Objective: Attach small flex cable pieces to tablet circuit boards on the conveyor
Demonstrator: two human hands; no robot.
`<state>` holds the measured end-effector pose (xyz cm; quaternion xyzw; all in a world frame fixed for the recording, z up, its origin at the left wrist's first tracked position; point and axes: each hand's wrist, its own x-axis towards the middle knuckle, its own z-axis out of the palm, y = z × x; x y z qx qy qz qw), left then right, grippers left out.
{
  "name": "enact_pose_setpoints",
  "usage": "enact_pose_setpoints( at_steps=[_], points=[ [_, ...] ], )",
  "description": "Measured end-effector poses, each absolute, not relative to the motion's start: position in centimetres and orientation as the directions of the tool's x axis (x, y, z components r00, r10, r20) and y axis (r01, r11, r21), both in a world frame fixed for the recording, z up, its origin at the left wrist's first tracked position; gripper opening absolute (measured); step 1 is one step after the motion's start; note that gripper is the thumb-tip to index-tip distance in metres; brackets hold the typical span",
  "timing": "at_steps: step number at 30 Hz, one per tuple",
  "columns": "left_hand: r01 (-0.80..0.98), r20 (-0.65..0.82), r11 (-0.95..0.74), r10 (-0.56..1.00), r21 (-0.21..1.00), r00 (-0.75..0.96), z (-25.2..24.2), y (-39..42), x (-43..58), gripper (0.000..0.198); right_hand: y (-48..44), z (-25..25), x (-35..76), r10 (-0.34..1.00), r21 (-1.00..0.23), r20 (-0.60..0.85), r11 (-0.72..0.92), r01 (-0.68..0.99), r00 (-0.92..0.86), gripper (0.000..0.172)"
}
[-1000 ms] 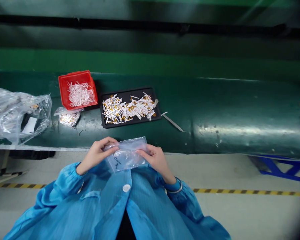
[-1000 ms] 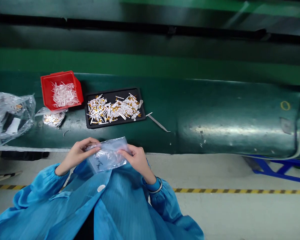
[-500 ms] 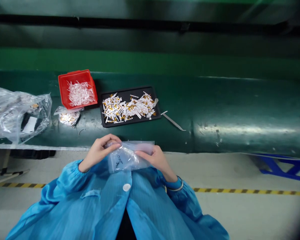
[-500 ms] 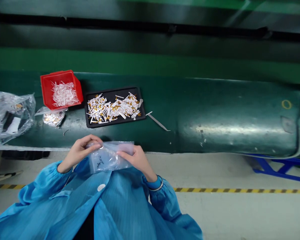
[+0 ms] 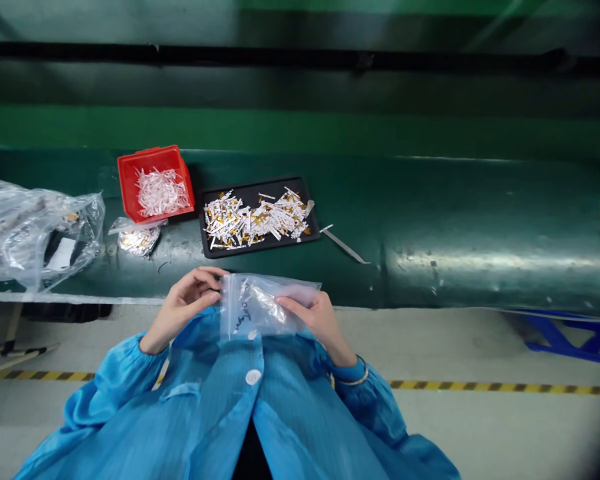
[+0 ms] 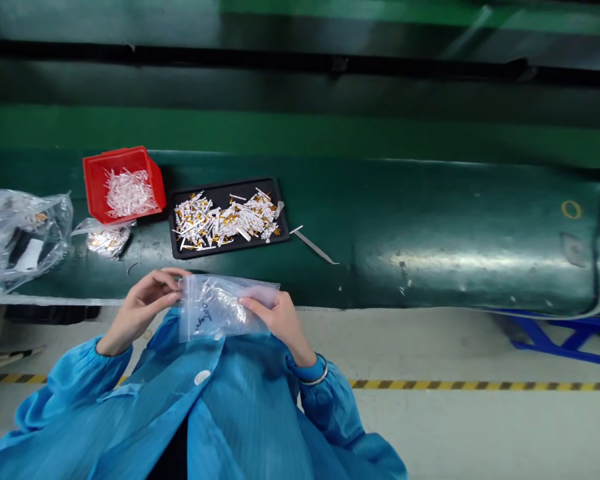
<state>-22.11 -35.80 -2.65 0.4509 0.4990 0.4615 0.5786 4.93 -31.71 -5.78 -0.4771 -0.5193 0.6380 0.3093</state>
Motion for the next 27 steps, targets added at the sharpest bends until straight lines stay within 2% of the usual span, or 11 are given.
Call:
enact_pose_setpoints(
  at_steps=[6,10,14,17,20,24,27],
  points=[
    [-0.013,-0.101,0.103,0.990,0.995,0.103,-3.2,-36.6,-21.2,0.017,-31.7,-5.7,4.7,0.904,-0.956,-0.294,-0.277,0.100,-0.310,0.011],
    [0.132,-0.091,0.071,0.985,0.989,0.149,-2.7,-36.3,-20.6,0.022,-31.7,-5.7,4.5,0.911,-0.956,-0.293,-0.280,0.086,-0.289,0.013],
    [0.275,0.030,-0.080,0.983,0.958,0.180,-2.4,-36.1,-20.5,0.033,-31.7,-5.7,4.4,0.925,-0.963,-0.271,-0.259,0.079,-0.267,0.013],
    [0.314,0.091,-0.143,0.981,0.939,0.173,-2.5,-35.9,-20.3,0.032,-31.8,-5.7,4.2,0.937,-0.969,-0.246,-0.231,0.089,-0.249,0.012],
    [0.382,0.114,-0.157,0.984,0.911,0.134,-2.7,-35.7,-19.7,0.033,-31.8,-5.6,3.9,0.950,-0.975,-0.212,-0.191,0.113,-0.229,0.012],
    [0.440,0.112,-0.148,0.988,0.886,0.107,-2.9,-35.4,-18.9,0.049,-31.8,-5.4,3.7,0.955,-0.973,-0.203,-0.172,0.155,-0.216,0.012],
    [0.395,0.105,-0.124,0.992,0.910,0.070,-2.9,-35.5,-18.5,0.042,-31.8,-5.4,3.8,0.956,-0.968,-0.214,-0.180,0.176,-0.201,0.015]
  ],
)
